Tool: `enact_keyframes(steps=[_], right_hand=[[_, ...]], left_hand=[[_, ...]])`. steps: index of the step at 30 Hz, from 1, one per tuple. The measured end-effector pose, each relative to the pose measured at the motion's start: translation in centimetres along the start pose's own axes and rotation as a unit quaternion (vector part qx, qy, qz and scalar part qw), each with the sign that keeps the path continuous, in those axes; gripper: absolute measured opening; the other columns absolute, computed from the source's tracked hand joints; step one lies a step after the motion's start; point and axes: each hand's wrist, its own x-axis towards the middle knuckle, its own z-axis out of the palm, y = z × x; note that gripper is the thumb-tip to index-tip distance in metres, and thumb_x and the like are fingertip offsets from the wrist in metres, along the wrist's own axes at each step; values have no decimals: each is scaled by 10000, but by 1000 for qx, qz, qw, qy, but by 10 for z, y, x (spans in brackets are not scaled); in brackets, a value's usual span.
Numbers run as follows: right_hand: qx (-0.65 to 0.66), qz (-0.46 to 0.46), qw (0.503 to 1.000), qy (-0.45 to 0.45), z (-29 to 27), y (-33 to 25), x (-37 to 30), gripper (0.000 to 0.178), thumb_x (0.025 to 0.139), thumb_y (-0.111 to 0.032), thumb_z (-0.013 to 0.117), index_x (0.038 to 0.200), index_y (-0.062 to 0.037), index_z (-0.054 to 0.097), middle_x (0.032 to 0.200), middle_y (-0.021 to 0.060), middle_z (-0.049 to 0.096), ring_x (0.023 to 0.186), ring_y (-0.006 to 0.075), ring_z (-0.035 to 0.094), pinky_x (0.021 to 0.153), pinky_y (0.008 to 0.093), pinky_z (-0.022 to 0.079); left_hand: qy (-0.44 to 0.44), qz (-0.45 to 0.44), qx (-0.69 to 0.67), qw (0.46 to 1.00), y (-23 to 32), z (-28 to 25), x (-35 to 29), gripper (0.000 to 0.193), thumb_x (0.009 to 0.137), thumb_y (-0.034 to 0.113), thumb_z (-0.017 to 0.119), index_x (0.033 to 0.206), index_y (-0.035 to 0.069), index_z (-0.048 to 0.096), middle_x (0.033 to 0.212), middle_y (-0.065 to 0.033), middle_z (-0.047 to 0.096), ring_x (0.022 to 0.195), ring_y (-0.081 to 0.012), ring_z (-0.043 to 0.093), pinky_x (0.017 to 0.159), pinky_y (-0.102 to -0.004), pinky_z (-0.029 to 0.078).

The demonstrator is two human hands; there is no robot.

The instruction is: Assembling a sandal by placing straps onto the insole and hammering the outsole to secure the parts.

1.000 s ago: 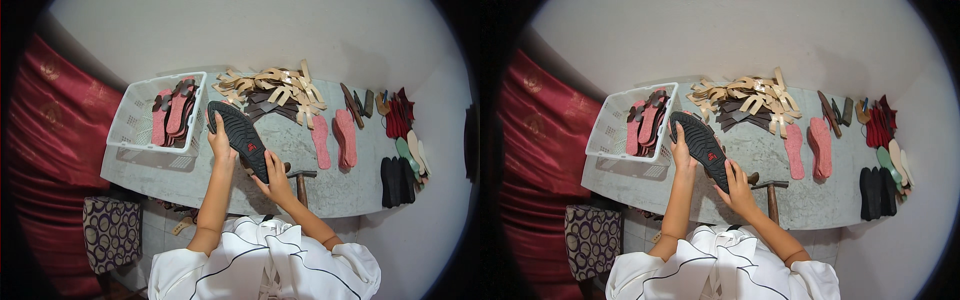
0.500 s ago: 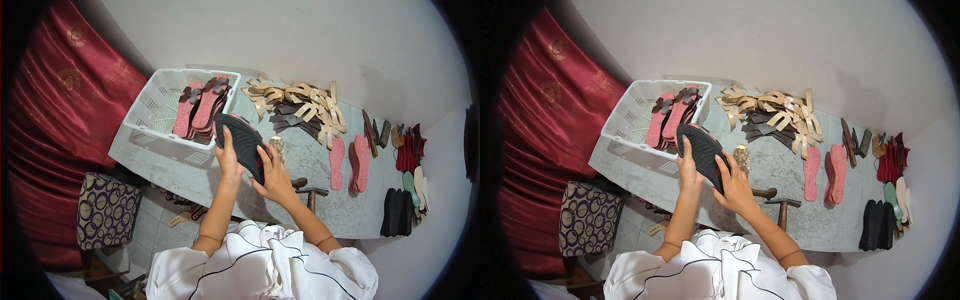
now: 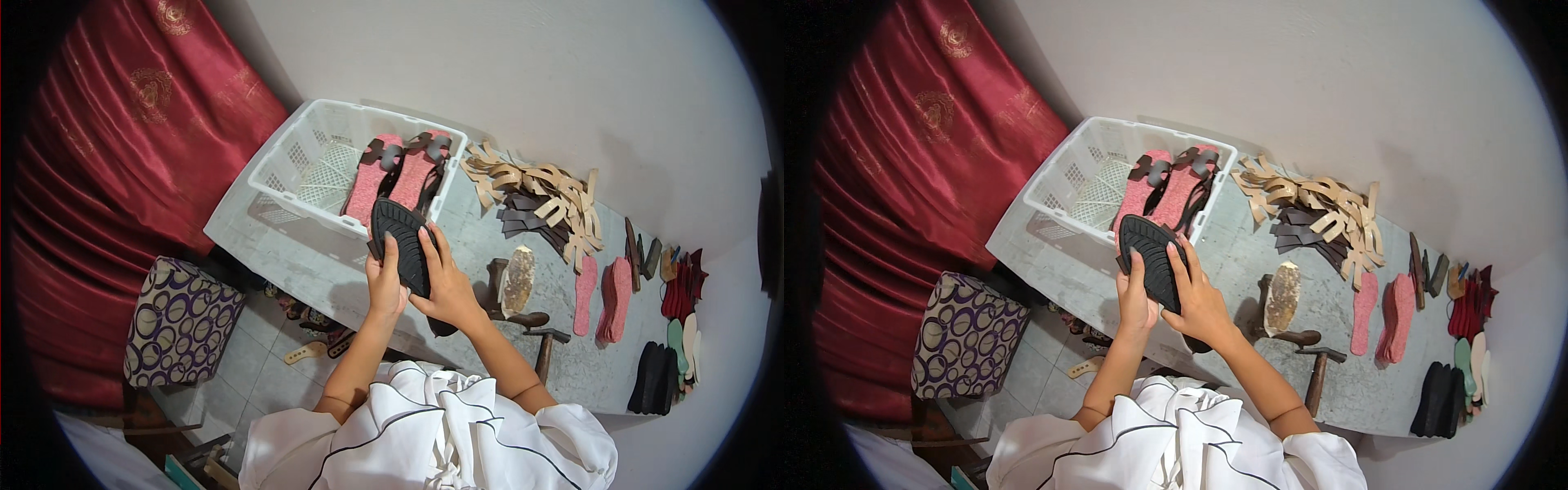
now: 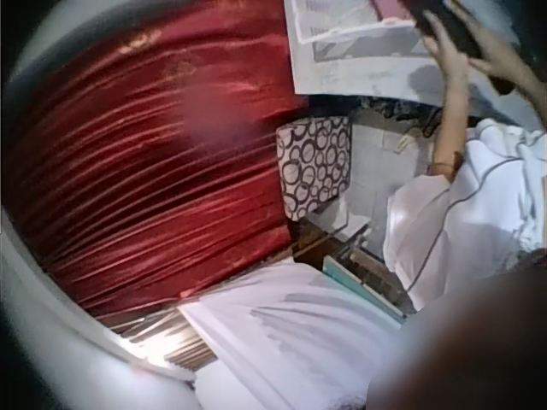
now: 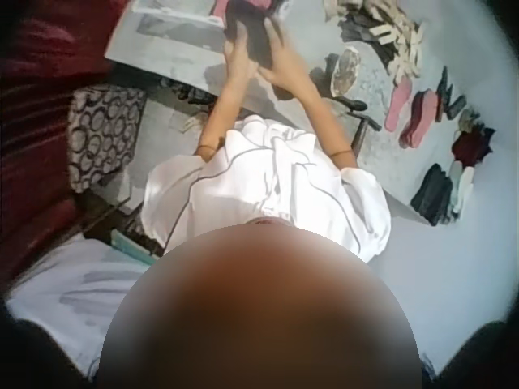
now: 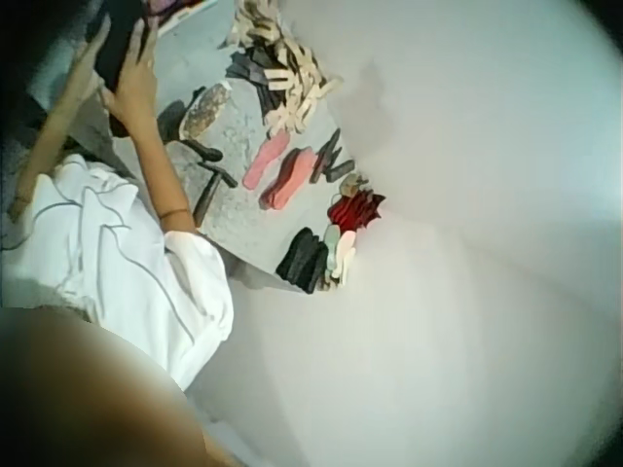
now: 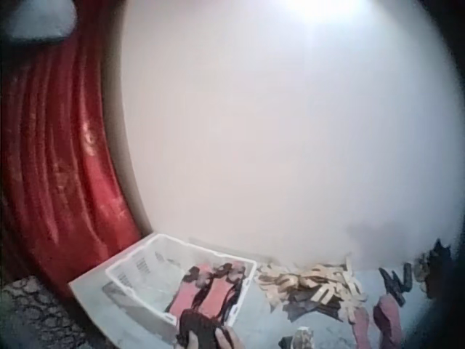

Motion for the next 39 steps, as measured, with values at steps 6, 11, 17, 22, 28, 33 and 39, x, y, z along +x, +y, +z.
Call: enact_keyframes(steps=[6,11,17,22,28,33,39], right_hand=[[60,-7,998,-8,26,-14,23,1000,515,-169,646,1366,-70,131,1364,209,177,934,433,518,629,387,487],[76,-18,997,0,45,-27,38,988,523,-164,638,1365,-68,130,1357,204,185,970,423,498,649,390,478],[70,-24,997,11,54,-46,50,984,527,-159,639,1367,-78,132,1346,200,195,976,421,494,683,397,470],[161,-37,986,-22,69,-62,60,953,550,-144,628,1368,-75,145,1336,199,175,1117,403,392,823,391,418],[226,-16,972,-61,74,-63,77,924,569,-134,636,1359,-49,165,1236,202,210,1156,374,295,929,378,315],[236,-20,971,27,101,-48,89,796,669,-121,633,1340,-38,213,1217,163,221,1159,306,281,974,383,251],[464,138,871,81,116,-19,100,481,816,-77,535,1248,-7,334,1150,86,340,1058,167,392,898,295,334]], left_hand=[[-194,-93,-190,958,42,-47,16,378,907,262,345,1162,7,457,1168,-127,491,1120,-226,439,972,-398,321],[-221,-163,-253,928,51,-92,45,434,890,281,303,1198,7,438,1196,-133,485,1102,-240,465,968,-408,327],[-258,-139,-92,951,63,-118,78,444,854,171,469,1257,16,365,1173,-132,498,1090,-198,482,909,-329,402],[-318,-117,-38,940,66,-111,115,636,836,338,535,1330,57,251,1190,-124,456,1022,-186,523,852,-277,458],[-413,-28,31,910,71,-105,138,486,873,439,416,1128,34,501,1267,-179,397,1198,-255,355,930,-372,390],[-399,-91,-86,908,69,-108,162,381,766,338,641,1000,68,507,936,-148,604,985,-235,557,845,-342,452],[-216,-2,64,974,87,-51,178,303,754,79,667,1010,10,519,888,-64,614,772,-110,592,703,-253,485]])
